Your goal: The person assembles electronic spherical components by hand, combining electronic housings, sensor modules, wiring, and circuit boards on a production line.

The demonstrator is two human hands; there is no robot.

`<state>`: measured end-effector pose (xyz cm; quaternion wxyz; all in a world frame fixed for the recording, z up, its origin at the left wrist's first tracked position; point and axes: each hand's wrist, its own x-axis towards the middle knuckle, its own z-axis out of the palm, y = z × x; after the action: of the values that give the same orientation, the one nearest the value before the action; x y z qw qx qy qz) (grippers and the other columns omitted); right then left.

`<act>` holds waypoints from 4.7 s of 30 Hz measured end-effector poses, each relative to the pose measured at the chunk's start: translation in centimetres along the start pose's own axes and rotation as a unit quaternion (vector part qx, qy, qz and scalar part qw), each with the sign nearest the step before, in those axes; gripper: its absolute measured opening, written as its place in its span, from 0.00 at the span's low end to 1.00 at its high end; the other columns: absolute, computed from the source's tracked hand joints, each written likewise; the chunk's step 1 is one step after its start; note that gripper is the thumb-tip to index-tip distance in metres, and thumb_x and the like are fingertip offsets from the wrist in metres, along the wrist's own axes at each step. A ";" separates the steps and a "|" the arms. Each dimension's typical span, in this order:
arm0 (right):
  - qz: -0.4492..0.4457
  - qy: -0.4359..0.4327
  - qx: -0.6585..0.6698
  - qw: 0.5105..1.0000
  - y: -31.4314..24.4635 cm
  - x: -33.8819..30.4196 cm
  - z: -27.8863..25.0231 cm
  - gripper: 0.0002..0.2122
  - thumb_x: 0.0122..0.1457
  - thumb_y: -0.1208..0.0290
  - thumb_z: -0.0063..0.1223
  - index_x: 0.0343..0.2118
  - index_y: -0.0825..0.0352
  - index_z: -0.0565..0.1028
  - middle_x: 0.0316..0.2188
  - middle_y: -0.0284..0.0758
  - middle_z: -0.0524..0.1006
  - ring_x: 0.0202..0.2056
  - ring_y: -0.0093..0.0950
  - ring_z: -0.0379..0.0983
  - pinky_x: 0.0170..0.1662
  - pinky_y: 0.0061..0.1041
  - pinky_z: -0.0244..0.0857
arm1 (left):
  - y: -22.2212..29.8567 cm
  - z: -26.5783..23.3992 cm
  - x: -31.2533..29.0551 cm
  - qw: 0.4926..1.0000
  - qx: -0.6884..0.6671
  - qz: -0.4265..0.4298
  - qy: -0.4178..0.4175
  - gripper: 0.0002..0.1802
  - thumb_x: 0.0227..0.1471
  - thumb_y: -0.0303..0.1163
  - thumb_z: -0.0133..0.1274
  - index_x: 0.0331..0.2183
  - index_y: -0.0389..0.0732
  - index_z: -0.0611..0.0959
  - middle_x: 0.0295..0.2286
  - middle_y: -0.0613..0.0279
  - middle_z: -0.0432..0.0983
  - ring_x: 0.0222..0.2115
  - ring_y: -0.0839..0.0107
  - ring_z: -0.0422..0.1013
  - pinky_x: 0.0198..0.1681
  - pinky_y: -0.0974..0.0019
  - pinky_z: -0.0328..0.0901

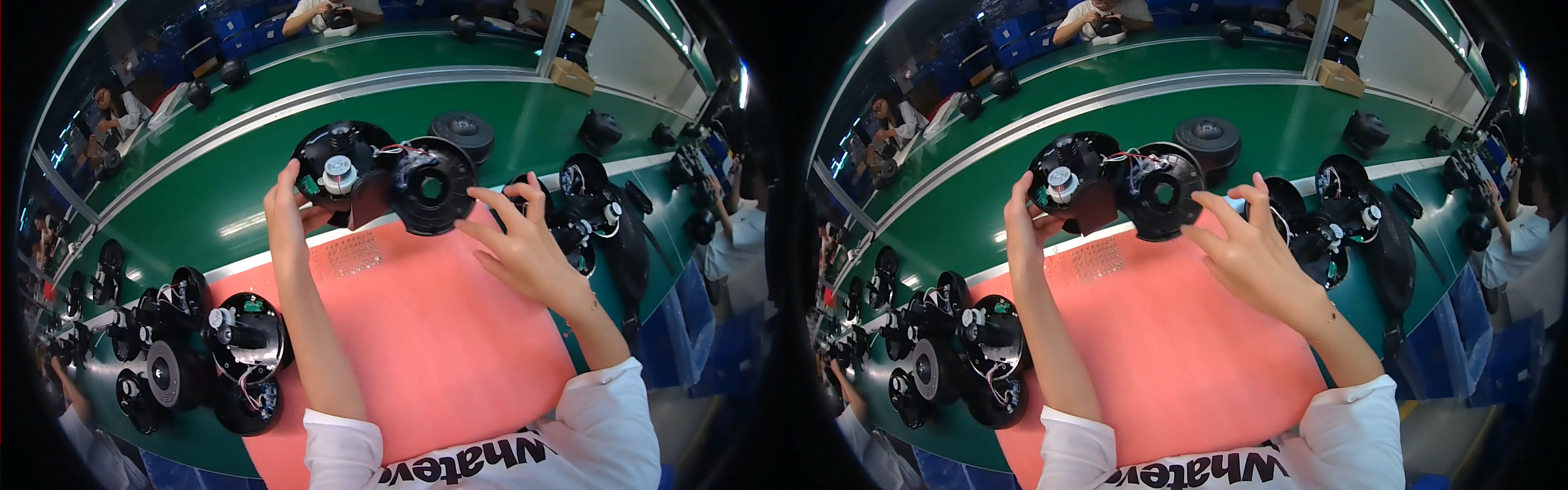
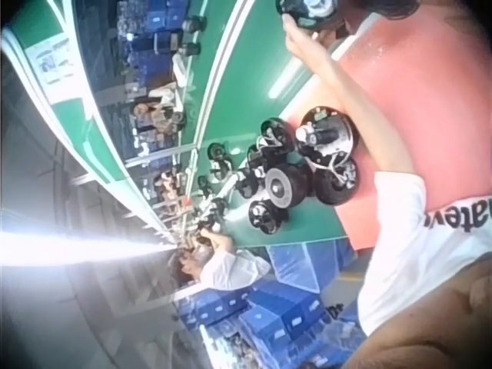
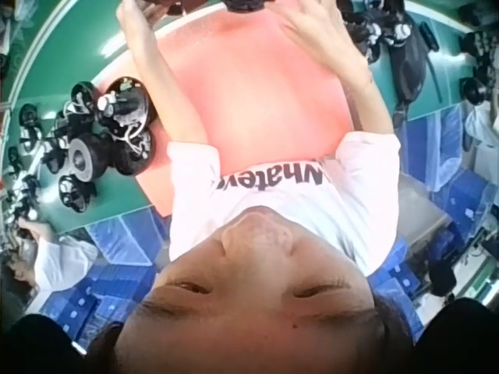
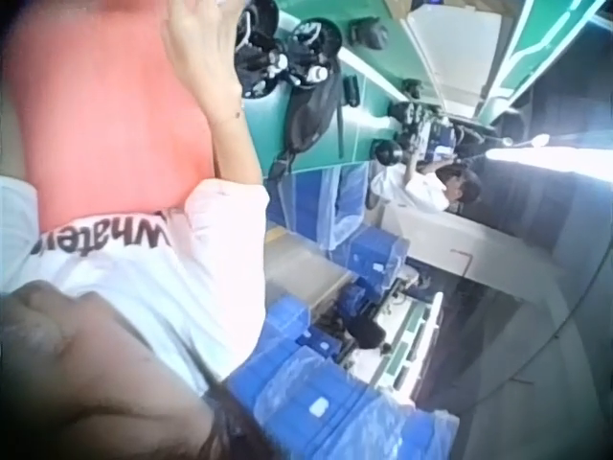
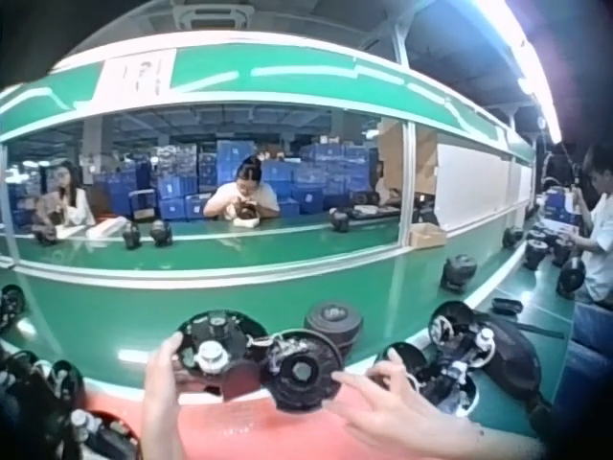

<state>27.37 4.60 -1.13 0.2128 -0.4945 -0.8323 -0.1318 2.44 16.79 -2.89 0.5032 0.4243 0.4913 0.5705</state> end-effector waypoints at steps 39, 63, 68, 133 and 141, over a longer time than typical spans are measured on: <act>-0.078 -0.105 0.582 0.803 0.0 -8.3 -3.3 0.12 0.55 0.71 0.49 0.40 0.70 0.65 0.32 0.41 0.69 0.36 0.37 0.72 0.43 0.35 0.67 | -0.8 -1.8 -18.7 0.796 0.394 0.379 -0.259 0.14 0.40 0.28 0.53 0.35 0.39 0.81 0.43 0.49 0.71 0.44 0.52 0.67 0.45 0.53 0.62; 0.294 -0.160 0.699 0.631 -1.6 -8.0 -2.1 0.17 0.57 0.73 0.47 0.48 0.74 0.62 0.42 0.39 0.70 0.40 0.22 0.70 0.41 0.19 0.65 | -3.5 -2.9 -18.5 0.772 0.419 0.338 -0.337 0.16 0.31 0.23 0.53 0.30 0.42 0.81 0.53 0.32 0.48 0.52 0.28 0.47 0.50 0.42 0.55; 0.329 -0.164 0.663 0.652 -1.6 -7.6 -1.9 0.12 0.56 0.77 0.48 0.42 0.75 0.66 0.36 0.37 0.74 0.32 0.18 0.72 0.35 0.16 0.67 | -3.2 -2.5 -18.9 0.831 0.340 0.260 -0.355 0.14 0.30 0.21 0.50 0.27 0.39 0.80 0.55 0.29 0.39 0.54 0.27 0.42 0.53 0.44 0.51; 0.143 -0.193 0.557 0.795 -2.6 -4.3 -2.3 0.28 0.44 0.68 0.59 0.48 0.71 0.64 0.44 0.39 0.69 0.48 0.29 0.65 0.53 0.28 0.56 | -2.0 -0.4 -18.0 0.926 0.139 -0.017 -0.351 0.41 0.33 0.43 0.62 0.46 0.26 0.69 0.28 0.45 0.75 0.32 0.57 0.73 0.36 0.63 0.66; -0.002 0.054 0.478 0.876 -4.5 -3.3 0.8 0.39 0.30 0.53 0.70 0.41 0.70 0.59 0.31 0.45 0.71 0.34 0.38 0.73 0.39 0.30 0.67 | 0.4 -0.5 -17.6 0.883 0.279 0.288 -0.243 0.45 0.22 0.36 0.63 0.47 0.27 0.68 0.22 0.50 0.74 0.20 0.65 0.73 0.24 0.68 0.68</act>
<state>24.57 0.29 -3.46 0.4677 -0.3227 -0.7822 0.2555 4.25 -0.71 -2.41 0.2809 0.7955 0.3485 0.4085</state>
